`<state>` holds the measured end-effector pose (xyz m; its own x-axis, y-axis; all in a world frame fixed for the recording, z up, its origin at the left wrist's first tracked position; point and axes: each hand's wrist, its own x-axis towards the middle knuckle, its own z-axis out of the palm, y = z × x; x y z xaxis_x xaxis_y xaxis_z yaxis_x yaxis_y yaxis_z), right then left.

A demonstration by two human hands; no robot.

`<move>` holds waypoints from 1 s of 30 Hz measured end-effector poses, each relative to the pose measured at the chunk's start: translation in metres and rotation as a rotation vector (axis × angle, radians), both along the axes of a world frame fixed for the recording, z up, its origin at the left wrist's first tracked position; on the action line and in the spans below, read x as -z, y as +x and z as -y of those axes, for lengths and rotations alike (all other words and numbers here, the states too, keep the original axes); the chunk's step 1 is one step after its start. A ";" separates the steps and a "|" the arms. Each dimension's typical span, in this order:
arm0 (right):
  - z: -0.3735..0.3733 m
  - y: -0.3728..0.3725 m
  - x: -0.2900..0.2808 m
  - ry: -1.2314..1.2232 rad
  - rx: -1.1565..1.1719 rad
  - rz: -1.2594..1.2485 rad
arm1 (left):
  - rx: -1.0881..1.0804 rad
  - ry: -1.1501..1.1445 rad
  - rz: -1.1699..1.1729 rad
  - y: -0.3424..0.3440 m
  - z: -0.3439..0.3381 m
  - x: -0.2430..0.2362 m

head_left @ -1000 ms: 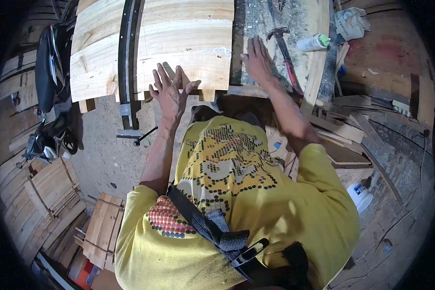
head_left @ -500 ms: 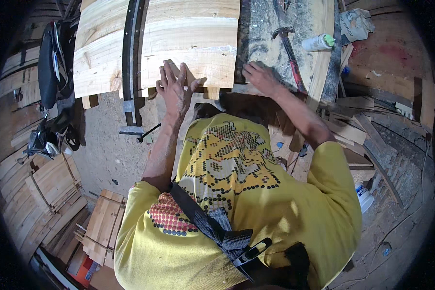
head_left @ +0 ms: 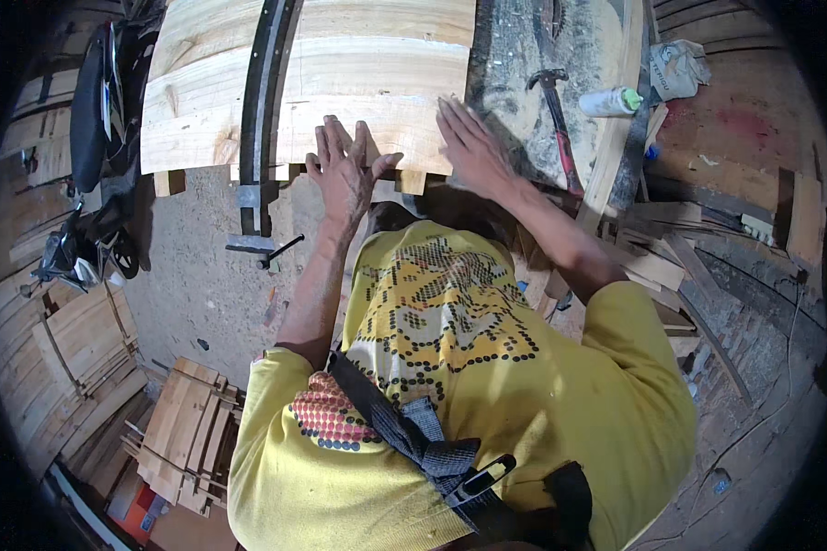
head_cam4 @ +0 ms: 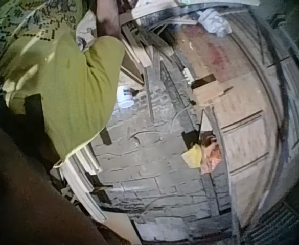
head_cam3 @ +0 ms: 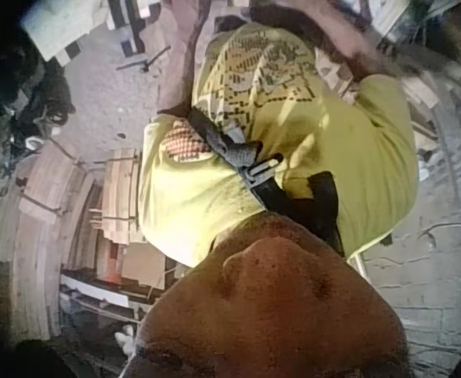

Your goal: The person is using a hammer and glue to assemble wooden panels and strips in a workshop environment.

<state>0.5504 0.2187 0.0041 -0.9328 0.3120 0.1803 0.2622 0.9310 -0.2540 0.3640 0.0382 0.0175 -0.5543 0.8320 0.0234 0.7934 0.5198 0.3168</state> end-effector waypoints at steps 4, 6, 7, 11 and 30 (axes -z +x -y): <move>-0.008 -0.021 -0.010 0.039 0.110 0.020 | -0.001 0.016 -0.030 0.004 -0.002 0.003; 0.012 -0.045 0.009 0.040 0.192 0.021 | 0.011 0.007 -0.060 0.004 -0.005 0.002; 0.026 -0.054 0.011 0.056 0.159 0.052 | 0.019 0.011 -0.062 0.003 -0.006 0.000; 0.015 -0.053 -0.013 -0.039 0.113 0.077 | 0.015 0.022 0.003 -0.001 -0.006 0.001; -0.027 0.164 0.024 0.028 0.995 0.119 | 0.696 0.151 0.032 0.118 -0.089 0.001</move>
